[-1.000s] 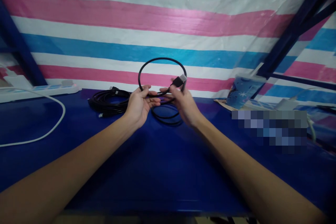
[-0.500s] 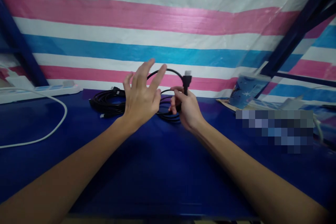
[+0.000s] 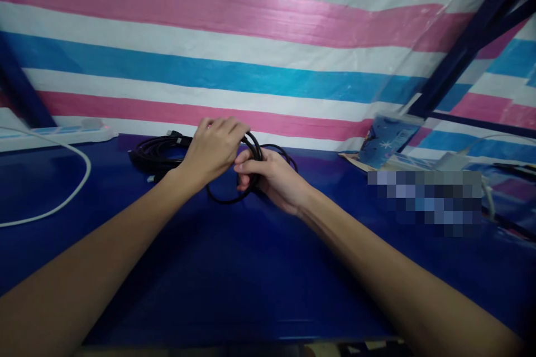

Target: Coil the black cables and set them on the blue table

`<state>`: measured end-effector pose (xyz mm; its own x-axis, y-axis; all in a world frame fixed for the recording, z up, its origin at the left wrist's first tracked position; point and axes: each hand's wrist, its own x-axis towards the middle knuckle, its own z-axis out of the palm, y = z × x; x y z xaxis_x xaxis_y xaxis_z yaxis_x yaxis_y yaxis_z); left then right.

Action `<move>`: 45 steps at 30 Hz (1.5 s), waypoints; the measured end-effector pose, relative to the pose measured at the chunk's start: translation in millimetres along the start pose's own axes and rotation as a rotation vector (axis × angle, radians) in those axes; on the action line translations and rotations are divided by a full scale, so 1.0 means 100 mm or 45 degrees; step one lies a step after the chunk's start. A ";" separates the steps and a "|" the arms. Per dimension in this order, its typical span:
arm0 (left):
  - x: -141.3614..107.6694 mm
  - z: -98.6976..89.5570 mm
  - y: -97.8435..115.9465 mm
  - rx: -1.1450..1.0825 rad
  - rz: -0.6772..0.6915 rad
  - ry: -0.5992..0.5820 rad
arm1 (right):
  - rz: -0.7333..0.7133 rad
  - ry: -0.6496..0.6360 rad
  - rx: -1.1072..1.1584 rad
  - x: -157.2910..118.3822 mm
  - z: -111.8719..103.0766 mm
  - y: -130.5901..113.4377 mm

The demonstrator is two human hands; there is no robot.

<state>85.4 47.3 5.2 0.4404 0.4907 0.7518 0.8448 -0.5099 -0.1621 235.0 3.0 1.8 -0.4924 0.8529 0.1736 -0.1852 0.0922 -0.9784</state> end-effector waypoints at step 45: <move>0.02 -0.24 -0.01 -0.486 -0.101 0.387 | 0.057 -0.261 -0.095 -0.15 -0.08 -0.27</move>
<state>78.1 32.1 22.0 0.2227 0.3394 0.9139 0.6756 -0.7296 0.1063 254.3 -8.2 24.5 -0.6627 0.7353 0.1419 -0.1000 0.1009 -0.9899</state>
